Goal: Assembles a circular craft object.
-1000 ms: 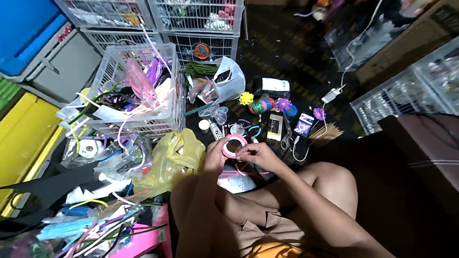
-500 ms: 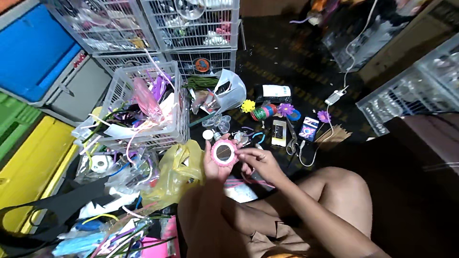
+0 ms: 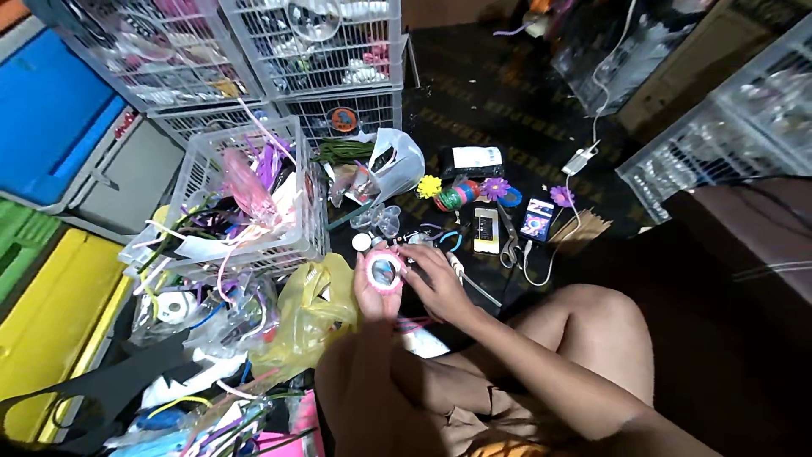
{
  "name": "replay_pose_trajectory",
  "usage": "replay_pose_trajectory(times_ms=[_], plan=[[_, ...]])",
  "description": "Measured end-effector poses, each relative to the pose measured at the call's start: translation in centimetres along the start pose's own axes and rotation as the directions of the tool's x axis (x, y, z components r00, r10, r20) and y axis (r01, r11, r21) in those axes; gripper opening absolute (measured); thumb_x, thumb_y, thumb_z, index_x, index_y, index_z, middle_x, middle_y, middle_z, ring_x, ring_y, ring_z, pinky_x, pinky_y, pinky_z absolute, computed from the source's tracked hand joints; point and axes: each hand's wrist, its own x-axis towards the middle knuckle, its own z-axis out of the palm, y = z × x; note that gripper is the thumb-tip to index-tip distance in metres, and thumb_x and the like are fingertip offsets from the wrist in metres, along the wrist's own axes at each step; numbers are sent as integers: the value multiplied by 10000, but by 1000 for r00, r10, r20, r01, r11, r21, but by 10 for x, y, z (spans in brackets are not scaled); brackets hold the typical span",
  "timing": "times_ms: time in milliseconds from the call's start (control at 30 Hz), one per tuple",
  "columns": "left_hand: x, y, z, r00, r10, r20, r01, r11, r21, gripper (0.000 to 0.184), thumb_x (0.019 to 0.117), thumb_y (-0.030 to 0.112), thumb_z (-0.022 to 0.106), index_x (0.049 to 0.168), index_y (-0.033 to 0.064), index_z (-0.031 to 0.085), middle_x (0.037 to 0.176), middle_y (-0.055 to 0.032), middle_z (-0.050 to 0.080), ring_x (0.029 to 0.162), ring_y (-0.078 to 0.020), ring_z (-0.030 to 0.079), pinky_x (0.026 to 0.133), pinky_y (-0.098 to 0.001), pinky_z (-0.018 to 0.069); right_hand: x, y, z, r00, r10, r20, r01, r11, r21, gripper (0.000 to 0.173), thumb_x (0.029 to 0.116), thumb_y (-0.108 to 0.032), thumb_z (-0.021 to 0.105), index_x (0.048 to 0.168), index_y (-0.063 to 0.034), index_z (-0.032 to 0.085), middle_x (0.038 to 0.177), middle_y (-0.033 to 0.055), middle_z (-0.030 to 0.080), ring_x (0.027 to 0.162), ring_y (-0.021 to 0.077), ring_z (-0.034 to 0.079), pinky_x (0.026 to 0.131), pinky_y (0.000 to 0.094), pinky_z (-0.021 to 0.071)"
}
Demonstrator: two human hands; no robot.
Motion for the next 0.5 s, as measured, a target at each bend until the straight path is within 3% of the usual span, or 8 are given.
replay_pose_trajectory(times_ms=[67, 100, 233, 367, 500], plan=[[1, 1, 2, 998, -63, -14, 62, 998, -24, 660, 1087, 530, 172, 1317, 97, 615, 1106, -119, 696, 954, -227, 697, 799, -400, 597, 5, 3, 5, 996, -76, 49, 82, 988, -129, 502, 1043, -419, 539, 1418, -93, 610, 1491, 134, 544, 1426, 330, 456, 1164, 547, 372], [0, 2, 4, 994, -102, -41, 100, 994, -48, 662, 1086, 535, 175, 1320, 93, 607, 1113, -118, 694, 969, -227, 693, 825, -406, 591, 7, 5, 6, 991, -102, 83, 116, 976, -186, 554, 1038, -470, 526, 1442, -95, 588, 1531, 149, 505, 1465, 359, 403, 1190, 583, 315], [-3, 1, 10, 969, -208, -137, 198, 977, -84, 513, 1095, 466, 218, 1175, 104, 573, 1018, -84, 688, 950, -195, 692, 828, -392, 585, 13, 9, 8, 963, -133, 234, 198, 939, -282, 712, 1030, -615, 425, 1492, -83, 526, 1561, 133, 481, 1512, 362, 330, 1225, 638, 183], [-4, -2, 9, 962, -246, -118, 236, 967, -93, 447, 1101, 405, 254, 1177, 104, 575, 1020, -96, 687, 955, -206, 693, 825, -401, 589, 15, 21, 10, 942, -197, 273, 283, 904, -322, 843, 941, -735, 477, 1453, -69, 557, 1442, 140, 588, 1436, 377, 435, 1192, 681, 205], [-5, -3, 9, 960, -255, -113, 245, 965, -98, 433, 1098, 394, 266, 1157, 106, 584, 1006, -90, 689, 937, -199, 696, 816, -389, 589, 14, 30, 16, 916, -352, 190, 400, 815, -418, 819, 946, -755, 426, 1344, -73, 642, 1290, 131, 672, 1303, 347, 568, 1160, 656, 292]])
